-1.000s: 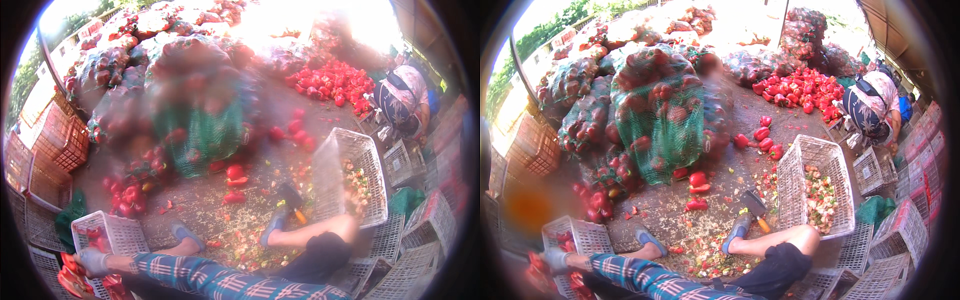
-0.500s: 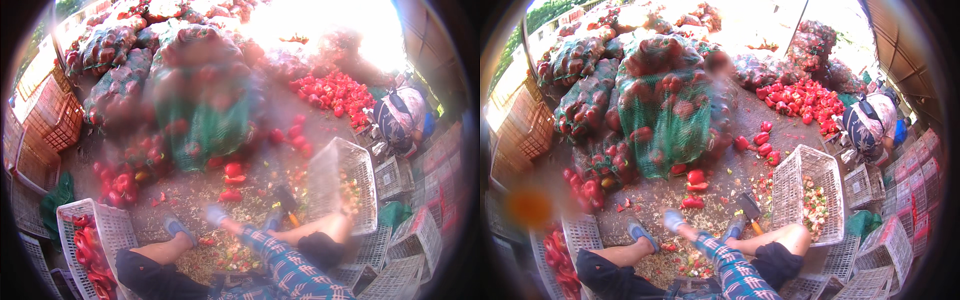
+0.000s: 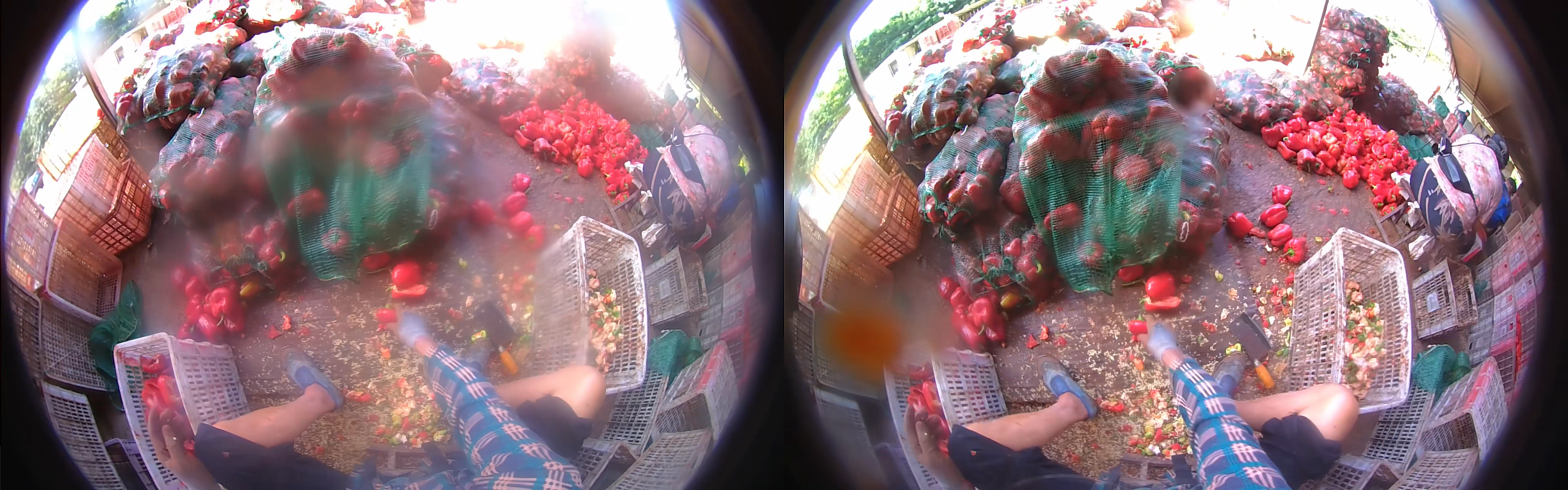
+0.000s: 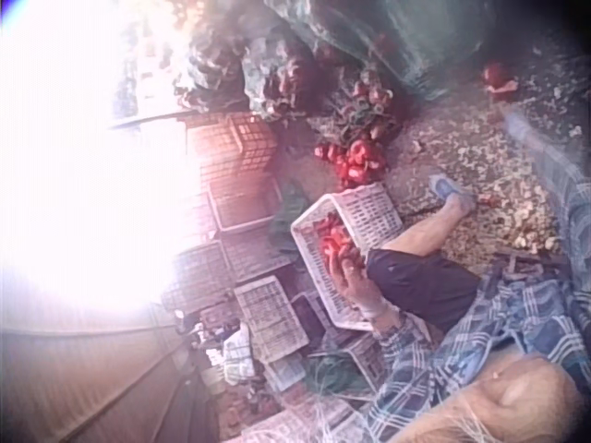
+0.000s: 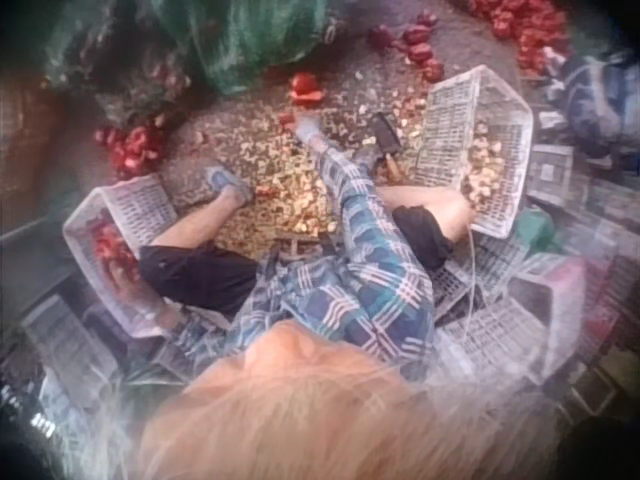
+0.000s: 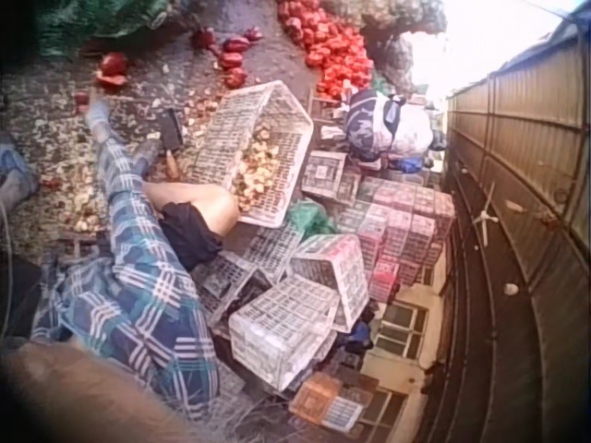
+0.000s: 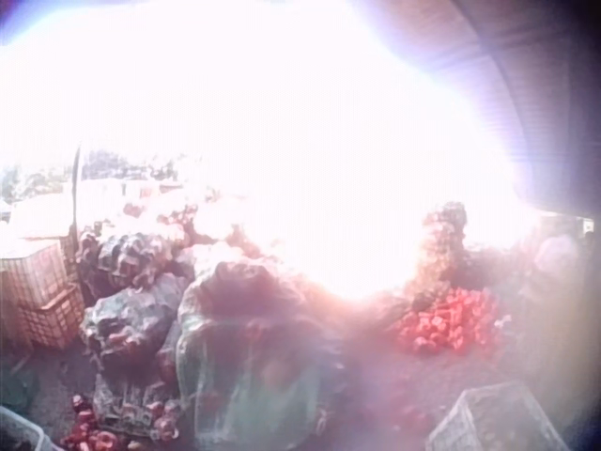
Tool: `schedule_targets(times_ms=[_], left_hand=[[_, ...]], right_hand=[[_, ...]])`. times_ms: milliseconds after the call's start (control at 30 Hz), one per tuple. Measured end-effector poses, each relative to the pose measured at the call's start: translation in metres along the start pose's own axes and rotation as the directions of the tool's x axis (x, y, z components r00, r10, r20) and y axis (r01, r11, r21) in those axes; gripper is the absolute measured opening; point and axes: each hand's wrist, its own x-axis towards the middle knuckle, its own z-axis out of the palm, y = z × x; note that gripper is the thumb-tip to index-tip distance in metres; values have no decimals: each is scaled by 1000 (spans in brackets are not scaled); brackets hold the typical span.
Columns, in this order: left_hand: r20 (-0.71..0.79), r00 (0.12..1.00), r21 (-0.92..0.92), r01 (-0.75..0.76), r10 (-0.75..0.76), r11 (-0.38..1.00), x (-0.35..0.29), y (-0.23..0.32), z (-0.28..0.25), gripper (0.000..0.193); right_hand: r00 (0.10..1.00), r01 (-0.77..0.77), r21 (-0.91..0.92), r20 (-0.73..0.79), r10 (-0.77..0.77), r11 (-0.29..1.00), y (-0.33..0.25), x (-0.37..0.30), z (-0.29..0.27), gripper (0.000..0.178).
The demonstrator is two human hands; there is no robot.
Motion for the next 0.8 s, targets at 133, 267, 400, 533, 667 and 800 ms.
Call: schedule_targets(times_ms=[133,267,400,533,667,800], left_hand=[[224,968,-261,-50,111,964,-43,25,75,61],[628,673,-293,670,-391,682,-72,-11,154,66],[889,399,-265,848,-224,459,-86,-46,183,55],[814,516,-313,776,-266,547,-88,-63,177,47],[634,732,-291,524,-248,800,-104,-47,178,37],[510,859,-171,158,-50,972,-118,-72,189,30]], right_hand=[[978,-21,882,115,-173,471,-70,-47,-61,59],[778,-283,937,100,-620,-204,-116,-92,-87,60],[795,-232,966,122,-595,-112,-141,-132,-81,64],[818,-132,988,156,-554,84,-142,-164,-111,67],[927,154,886,25,-374,438,-129,-177,-138,79],[868,493,261,-201,-453,830,-145,-200,-156,73]])
